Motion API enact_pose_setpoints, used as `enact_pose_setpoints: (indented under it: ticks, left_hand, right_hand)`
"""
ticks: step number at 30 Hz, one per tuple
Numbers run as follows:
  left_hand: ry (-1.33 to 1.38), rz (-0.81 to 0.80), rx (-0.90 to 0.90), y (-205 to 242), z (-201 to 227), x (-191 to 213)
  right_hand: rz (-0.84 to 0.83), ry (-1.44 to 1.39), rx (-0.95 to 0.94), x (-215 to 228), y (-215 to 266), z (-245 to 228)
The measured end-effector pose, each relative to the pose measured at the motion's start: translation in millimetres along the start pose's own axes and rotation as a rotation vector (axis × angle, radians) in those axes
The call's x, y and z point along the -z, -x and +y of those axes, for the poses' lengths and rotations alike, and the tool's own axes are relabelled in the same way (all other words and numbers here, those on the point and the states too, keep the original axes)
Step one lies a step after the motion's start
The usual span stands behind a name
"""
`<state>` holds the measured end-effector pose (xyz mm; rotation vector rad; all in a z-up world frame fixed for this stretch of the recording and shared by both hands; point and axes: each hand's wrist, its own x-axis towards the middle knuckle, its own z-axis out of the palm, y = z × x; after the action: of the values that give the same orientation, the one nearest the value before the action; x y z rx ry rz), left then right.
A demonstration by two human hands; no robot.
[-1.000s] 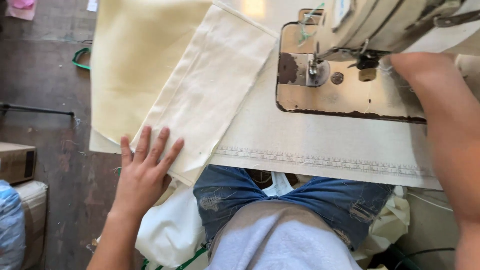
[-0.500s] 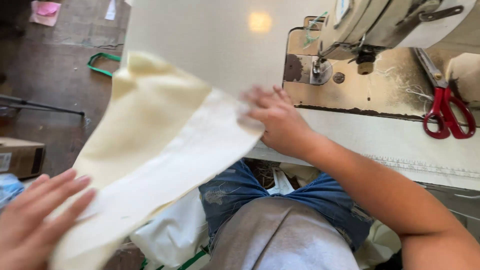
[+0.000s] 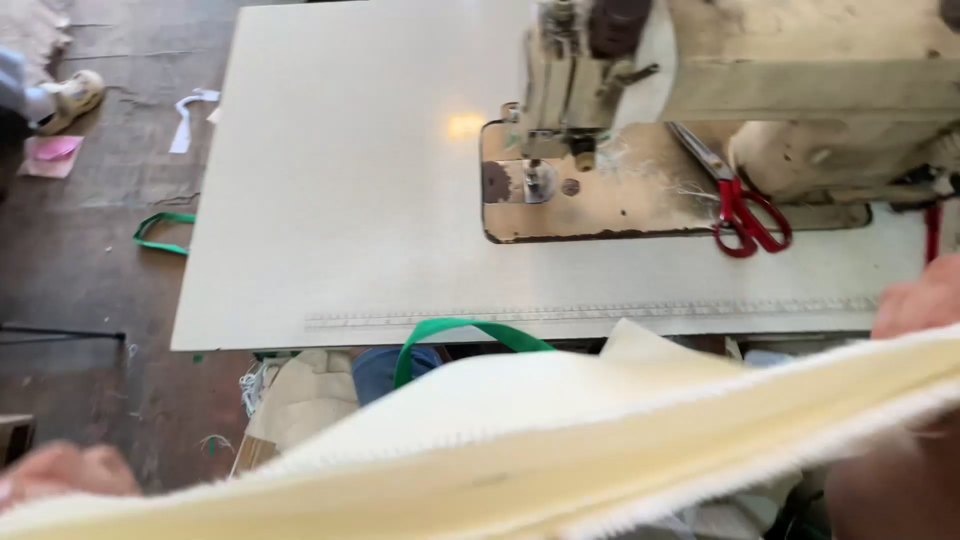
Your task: The person is using an industrial sewing machine to assemble fabric pieces into a tote bag, including aligning edges, folding, and trimming with scissors.
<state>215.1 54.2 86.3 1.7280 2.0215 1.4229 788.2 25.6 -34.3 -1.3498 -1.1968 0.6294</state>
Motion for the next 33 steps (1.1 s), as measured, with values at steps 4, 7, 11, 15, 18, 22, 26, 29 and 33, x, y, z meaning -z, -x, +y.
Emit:
enact_pose_setpoints:
  ticks: [4, 7, 11, 15, 18, 22, 26, 29, 33]
  left_hand:
    - [0.016, 0.041, 0.034, 1.1, 29.9, -62.4]
    - [-0.137, -0.176, -0.098, -39.7, -59.9, -150.6]
    - [-0.377, -0.107, -0.366, -60.3, -138.5, -253.8]
    - [-0.690, -0.120, -0.392, -69.9, -140.6, -269.8]
    - [-0.654, -0.144, -0.483, -62.1, -107.5, -274.5]
    - [-0.451, -0.726, -0.217, -58.4, -81.2, -277.1]
    - [-0.533, -0.884, -0.179, -64.3, -81.2, -273.1]
    - [-0.519, -0.701, -0.374, -57.3, -74.8, -284.3]
    - [-0.504, -0.867, -0.450, -93.1, -86.9, -295.9]
  right_hand:
    - [0.088, 0.053, 0.066, -115.6, -48.9, -89.0]
    - [-0.125, 0.547, -0.264, -170.1, -104.0, -33.5]
    - [-0.154, 0.733, -0.122, -194.6, -128.9, 92.7]
    - [-0.096, 1.010, 0.303, -194.3, -125.3, 80.6]
    - [-0.087, 0.997, 0.722, -209.8, -119.9, 77.2]
    - [-0.502, 0.996, 0.467, -238.4, -105.6, 79.9]
    - [-0.572, 1.019, 0.390, -240.0, -95.2, 69.2]
    - [-0.611, 1.009, 0.311, -241.6, -93.1, 64.1]
    - [-0.666, 1.058, 0.260, -239.8, -95.2, 62.5]
